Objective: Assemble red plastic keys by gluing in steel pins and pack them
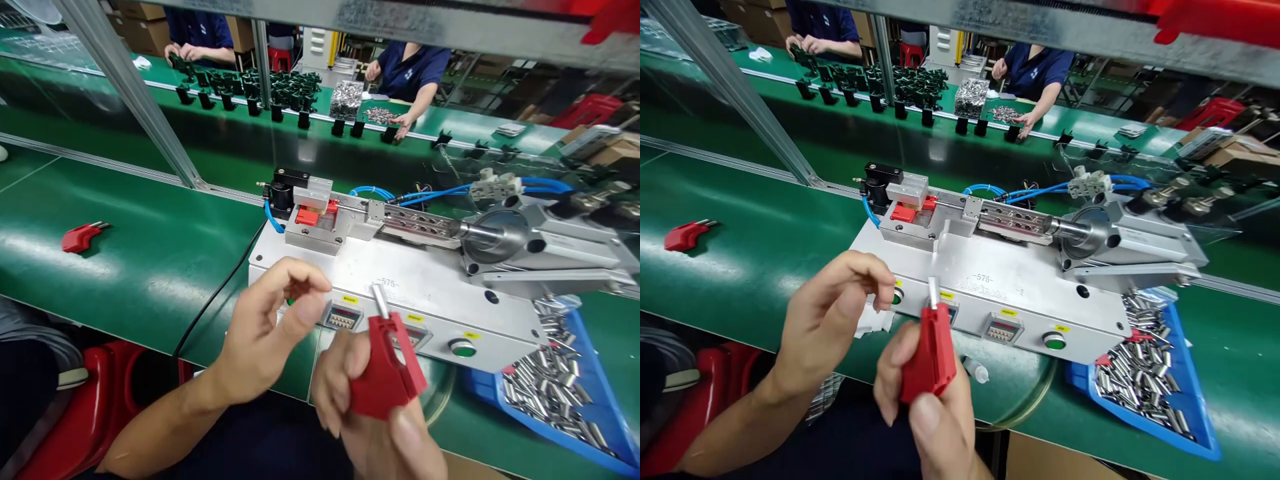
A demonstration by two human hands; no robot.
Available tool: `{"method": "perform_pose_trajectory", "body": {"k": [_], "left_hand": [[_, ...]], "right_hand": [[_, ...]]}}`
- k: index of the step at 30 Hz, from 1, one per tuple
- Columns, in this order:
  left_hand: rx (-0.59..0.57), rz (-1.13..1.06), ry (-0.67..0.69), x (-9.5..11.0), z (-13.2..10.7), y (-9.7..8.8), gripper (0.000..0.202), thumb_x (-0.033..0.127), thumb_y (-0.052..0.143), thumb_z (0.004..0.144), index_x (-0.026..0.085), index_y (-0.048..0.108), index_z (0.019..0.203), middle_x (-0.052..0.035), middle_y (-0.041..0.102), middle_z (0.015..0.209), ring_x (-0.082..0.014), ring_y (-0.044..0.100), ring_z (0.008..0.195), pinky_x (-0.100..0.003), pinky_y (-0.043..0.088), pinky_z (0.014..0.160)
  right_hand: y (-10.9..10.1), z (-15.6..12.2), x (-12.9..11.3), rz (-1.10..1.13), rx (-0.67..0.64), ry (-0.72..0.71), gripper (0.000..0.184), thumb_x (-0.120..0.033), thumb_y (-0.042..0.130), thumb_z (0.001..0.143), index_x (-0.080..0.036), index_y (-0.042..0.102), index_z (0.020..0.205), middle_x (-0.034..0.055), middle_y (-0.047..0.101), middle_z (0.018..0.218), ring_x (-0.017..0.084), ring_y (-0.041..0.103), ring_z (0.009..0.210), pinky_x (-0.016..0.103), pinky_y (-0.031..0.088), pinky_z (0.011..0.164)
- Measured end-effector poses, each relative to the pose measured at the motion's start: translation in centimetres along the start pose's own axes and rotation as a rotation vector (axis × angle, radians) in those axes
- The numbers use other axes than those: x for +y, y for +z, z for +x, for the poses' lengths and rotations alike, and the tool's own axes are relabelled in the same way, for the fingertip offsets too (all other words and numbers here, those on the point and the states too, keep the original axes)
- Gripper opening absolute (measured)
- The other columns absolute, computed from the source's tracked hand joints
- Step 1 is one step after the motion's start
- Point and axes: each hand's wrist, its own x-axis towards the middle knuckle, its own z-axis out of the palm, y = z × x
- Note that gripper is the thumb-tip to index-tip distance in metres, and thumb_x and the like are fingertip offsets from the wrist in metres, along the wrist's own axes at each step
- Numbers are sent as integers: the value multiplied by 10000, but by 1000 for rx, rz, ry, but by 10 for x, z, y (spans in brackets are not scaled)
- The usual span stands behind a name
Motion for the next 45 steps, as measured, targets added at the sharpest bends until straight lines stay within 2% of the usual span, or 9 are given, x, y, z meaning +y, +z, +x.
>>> {"method": "perform_pose_trajectory", "body": {"k": [1,3,5,7,12,21,33,37,45], "left_hand": [[-9,-40,-54,0,2,0,289,489,695,1046,205,747,1043,-11,654,842,-129,598,753,-234,501,703],[-64,-136,-160,0,6,3,303,509,736,1012,208,776,1022,-17,685,839,-133,629,734,-228,521,684],[-77,-201,-237,-1,6,6,281,498,770,987,217,785,984,-18,705,824,-135,645,700,-226,531,656],[-37,-221,-258,-1,5,9,265,479,797,966,215,788,946,-23,714,809,-137,645,669,-229,533,631],[15,-213,-194,-2,3,11,289,484,794,967,198,801,930,-49,737,837,-158,682,719,-249,575,687],[61,-275,-106,-6,2,9,166,351,847,946,203,777,923,-10,717,832,-100,654,715,-163,540,666],[90,-210,-69,-7,3,7,209,373,867,920,192,775,869,-24,692,774,-133,640,691,-215,543,647],[122,-146,-7,-10,-1,7,159,324,870,921,199,778,883,-16,691,776,-129,636,707,-217,529,680],[83,-75,118,-13,-7,7,62,231,831,951,214,772,953,-21,721,839,-127,640,708,-229,535,688]], "right_hand": [[2,0,-1,166,-64,77,369,-619,549,1017,-250,559,996,-34,445,768,113,381,531,252,348,490],[5,1,0,340,-133,180,391,-632,540,989,-245,538,941,-44,412,726,104,336,487,254,308,467],[6,3,2,392,-127,208,385,-626,520,980,-244,538,932,-48,397,700,108,322,468,257,292,451],[7,4,5,412,-121,221,379,-621,518,976,-245,540,932,-50,391,689,112,314,460,261,286,446],[6,7,5,480,-172,250,360,-599,522,980,-244,546,926,-51,381,694,111,280,469,262,269,444],[5,12,10,636,-253,244,355,-568,479,1015,-233,548,919,-66,347,676,87,237,444,217,212,384],[6,10,15,552,-175,259,427,-616,462,1002,-226,589,881,-64,383,576,108,256,408,226,243,367],[5,11,17,513,-112,285,479,-660,455,996,-229,569,821,-59,398,532,115,262,414,225,248,381],[3,12,22,573,-77,300,461,-597,453,1030,-220,586,800,-62,376,518,105,209,399,222,174,387]]}}
